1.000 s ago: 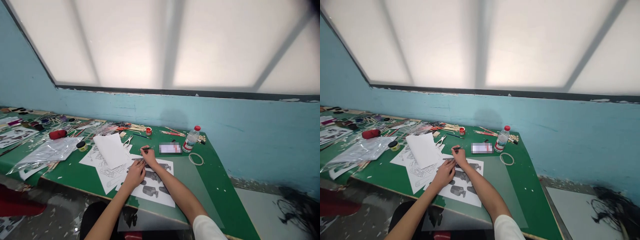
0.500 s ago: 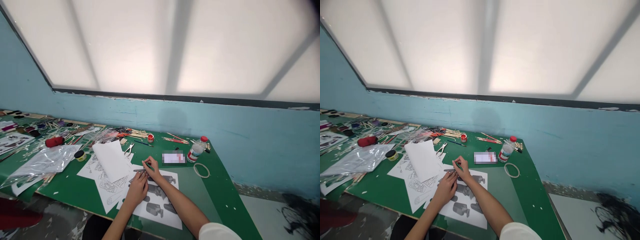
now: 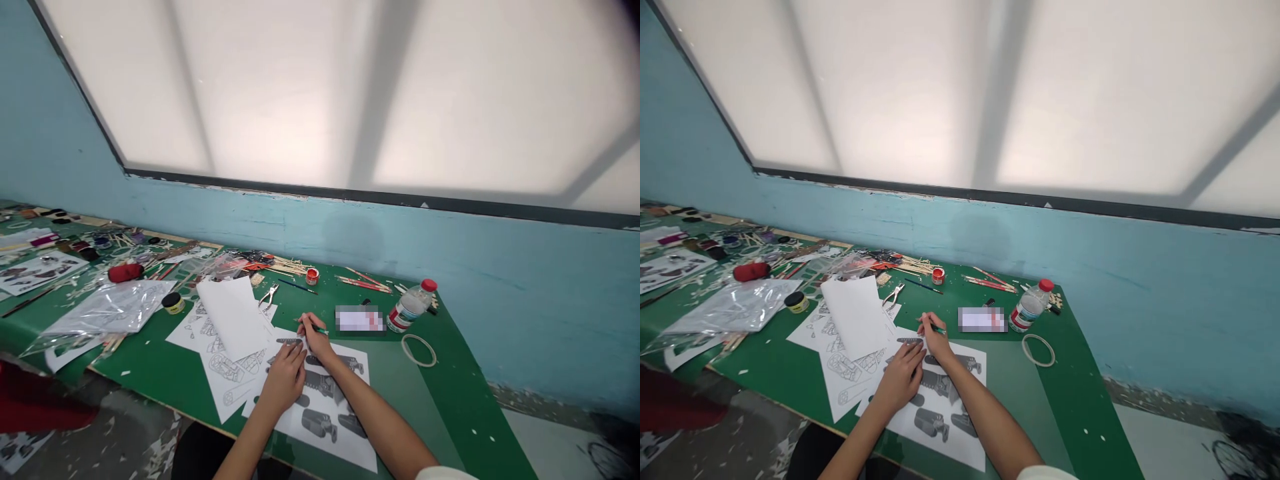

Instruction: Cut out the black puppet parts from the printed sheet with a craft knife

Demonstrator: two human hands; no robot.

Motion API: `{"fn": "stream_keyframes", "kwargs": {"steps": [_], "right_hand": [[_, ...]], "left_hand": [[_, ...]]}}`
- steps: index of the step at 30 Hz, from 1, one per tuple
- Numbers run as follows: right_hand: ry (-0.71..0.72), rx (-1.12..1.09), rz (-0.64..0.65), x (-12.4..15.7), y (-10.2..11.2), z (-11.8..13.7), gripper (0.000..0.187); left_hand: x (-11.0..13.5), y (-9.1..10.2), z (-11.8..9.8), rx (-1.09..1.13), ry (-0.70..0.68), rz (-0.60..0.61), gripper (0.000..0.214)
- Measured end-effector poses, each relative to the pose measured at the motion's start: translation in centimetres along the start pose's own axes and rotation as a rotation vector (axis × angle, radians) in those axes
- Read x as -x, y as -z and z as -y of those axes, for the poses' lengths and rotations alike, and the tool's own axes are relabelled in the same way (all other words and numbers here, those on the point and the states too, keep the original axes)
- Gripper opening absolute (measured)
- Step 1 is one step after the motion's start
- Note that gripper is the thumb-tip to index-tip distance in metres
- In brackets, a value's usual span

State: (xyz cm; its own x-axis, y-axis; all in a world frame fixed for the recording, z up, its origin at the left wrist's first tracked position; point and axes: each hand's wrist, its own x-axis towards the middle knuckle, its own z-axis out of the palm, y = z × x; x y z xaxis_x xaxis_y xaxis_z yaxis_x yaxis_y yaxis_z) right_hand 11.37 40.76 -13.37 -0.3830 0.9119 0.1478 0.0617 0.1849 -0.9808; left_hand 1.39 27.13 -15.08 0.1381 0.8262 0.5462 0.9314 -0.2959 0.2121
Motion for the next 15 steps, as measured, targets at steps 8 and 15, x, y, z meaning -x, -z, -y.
{"fn": "stream_keyframes", "kwargs": {"steps": [8,15], "right_hand": [[0.155,0.167,0.070,1.4,0.4,1.5,0.031],[0.354,0.329,0.204,2.4,0.4,3.2,0.028]], "left_hand": [[-0.1,0.3,-0.3,-0.008,0.040,-0.011,0.038],[0.0,0.0,-0.5,-0.015,0.049,0.001,0.038]]}}
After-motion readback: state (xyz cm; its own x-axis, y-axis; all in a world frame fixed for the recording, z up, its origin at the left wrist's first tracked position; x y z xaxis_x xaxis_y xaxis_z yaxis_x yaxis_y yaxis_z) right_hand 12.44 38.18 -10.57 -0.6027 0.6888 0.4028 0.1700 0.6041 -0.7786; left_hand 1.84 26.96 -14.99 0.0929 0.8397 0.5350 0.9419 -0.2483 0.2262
